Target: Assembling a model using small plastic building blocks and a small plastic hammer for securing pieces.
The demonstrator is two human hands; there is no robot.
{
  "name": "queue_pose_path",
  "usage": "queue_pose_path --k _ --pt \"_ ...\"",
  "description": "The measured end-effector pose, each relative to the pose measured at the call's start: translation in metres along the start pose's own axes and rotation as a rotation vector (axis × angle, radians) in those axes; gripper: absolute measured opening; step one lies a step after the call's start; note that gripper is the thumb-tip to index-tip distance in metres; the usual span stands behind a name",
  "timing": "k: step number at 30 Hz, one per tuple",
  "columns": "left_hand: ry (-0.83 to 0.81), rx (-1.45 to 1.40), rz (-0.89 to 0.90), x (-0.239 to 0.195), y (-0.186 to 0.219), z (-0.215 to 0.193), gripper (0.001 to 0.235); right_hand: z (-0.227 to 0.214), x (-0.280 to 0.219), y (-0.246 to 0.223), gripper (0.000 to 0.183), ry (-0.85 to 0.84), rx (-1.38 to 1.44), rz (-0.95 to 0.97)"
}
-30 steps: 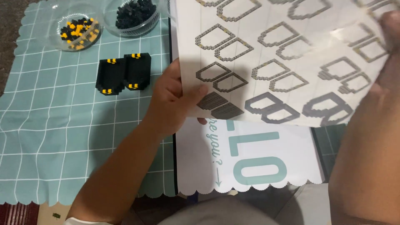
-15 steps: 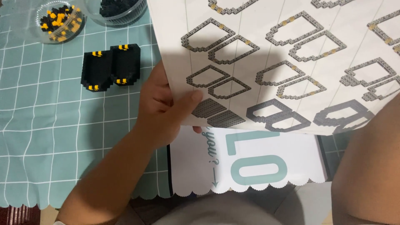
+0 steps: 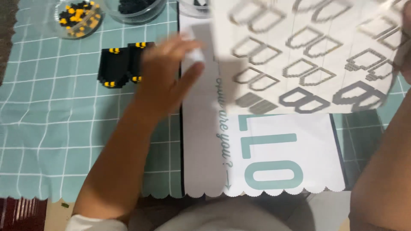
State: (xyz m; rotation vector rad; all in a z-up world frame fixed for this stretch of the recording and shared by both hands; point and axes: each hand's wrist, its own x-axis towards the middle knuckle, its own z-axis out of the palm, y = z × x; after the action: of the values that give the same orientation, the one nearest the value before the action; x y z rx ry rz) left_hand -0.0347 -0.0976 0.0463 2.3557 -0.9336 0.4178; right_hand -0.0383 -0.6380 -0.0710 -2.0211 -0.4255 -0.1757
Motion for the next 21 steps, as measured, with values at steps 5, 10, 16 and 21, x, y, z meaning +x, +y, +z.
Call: queue_pose_path --k 5,10,16,21 --pt "-0.330 0.290 -0.613 0.000 -0.024 -0.023 0.069 -0.009 0.006 0.108 0.051 0.167 0.031 -0.032" --pt "-0.391 0.199 -0.808 -0.001 -0.035 -0.031 0.060 0.053 0.038 -0.129 0.059 -0.037 0.065 0.061" --pt "-0.388 0.207 -0.786 -0.007 -0.050 -0.042 0.054 0.031 0.031 -0.083 0.051 -0.114 0.045 -0.117" --pt "-0.408 0.149 -0.874 -0.007 -0.049 -0.054 0.053 0.037 0.037 -0.110 0.047 0.011 0.186 0.237"
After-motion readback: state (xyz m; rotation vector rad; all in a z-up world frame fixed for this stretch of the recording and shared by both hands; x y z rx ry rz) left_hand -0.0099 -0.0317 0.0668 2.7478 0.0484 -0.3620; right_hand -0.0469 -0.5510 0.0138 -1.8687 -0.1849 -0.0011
